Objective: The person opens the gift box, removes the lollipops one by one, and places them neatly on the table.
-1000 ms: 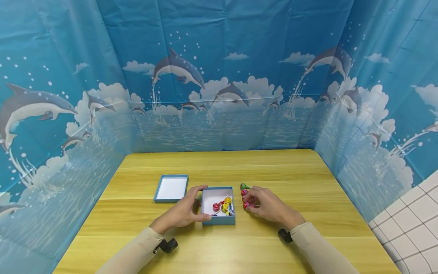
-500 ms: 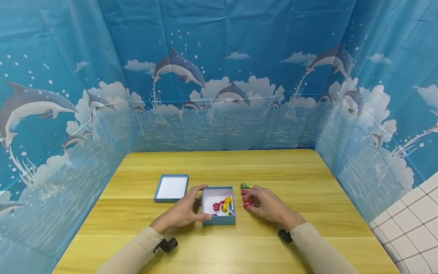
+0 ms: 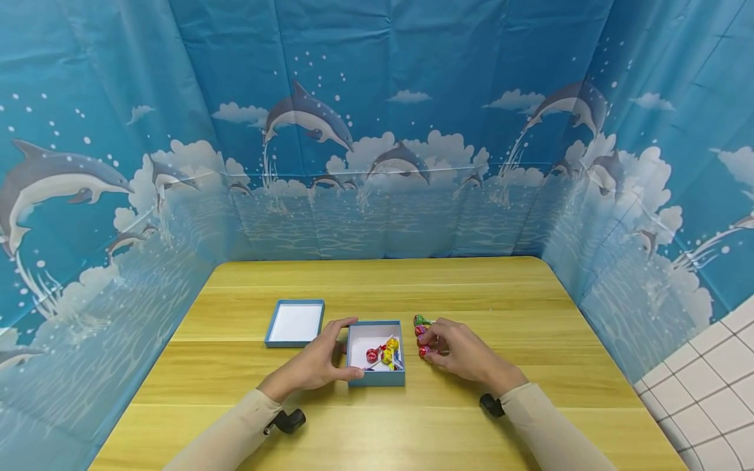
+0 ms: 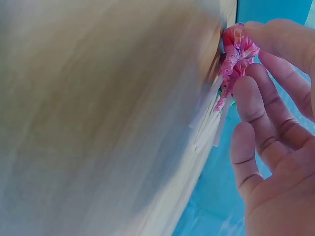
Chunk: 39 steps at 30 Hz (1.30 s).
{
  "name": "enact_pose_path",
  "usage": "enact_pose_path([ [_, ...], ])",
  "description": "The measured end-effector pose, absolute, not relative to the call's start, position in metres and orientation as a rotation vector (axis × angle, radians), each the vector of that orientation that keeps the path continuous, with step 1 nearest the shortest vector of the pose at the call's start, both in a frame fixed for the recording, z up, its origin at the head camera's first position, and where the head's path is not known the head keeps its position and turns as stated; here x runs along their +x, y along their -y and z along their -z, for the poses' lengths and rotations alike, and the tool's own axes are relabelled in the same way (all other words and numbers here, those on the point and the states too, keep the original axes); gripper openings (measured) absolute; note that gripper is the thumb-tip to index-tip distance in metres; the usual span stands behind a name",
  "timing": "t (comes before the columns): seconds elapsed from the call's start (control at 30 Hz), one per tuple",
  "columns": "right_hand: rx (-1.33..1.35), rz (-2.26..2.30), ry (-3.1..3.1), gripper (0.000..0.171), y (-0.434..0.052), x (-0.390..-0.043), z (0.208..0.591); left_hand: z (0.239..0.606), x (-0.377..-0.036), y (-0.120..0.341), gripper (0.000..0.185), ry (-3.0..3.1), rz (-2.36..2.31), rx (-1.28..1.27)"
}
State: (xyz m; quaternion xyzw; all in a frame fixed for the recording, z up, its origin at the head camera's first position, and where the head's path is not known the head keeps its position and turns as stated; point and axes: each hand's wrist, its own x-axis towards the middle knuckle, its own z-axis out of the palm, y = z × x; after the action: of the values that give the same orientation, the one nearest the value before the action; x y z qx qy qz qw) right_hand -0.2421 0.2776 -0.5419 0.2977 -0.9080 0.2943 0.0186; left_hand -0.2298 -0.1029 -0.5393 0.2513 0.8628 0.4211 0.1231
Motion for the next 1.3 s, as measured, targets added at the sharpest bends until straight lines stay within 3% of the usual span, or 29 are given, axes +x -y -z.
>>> enact_pose_path([
  [1.3, 1.047, -0.873, 2.7, 0.015, -0.237, -0.243, 0.508, 0.537, -0.229, 0.104, 0.111, -2.524, -1.219, 0.721],
])
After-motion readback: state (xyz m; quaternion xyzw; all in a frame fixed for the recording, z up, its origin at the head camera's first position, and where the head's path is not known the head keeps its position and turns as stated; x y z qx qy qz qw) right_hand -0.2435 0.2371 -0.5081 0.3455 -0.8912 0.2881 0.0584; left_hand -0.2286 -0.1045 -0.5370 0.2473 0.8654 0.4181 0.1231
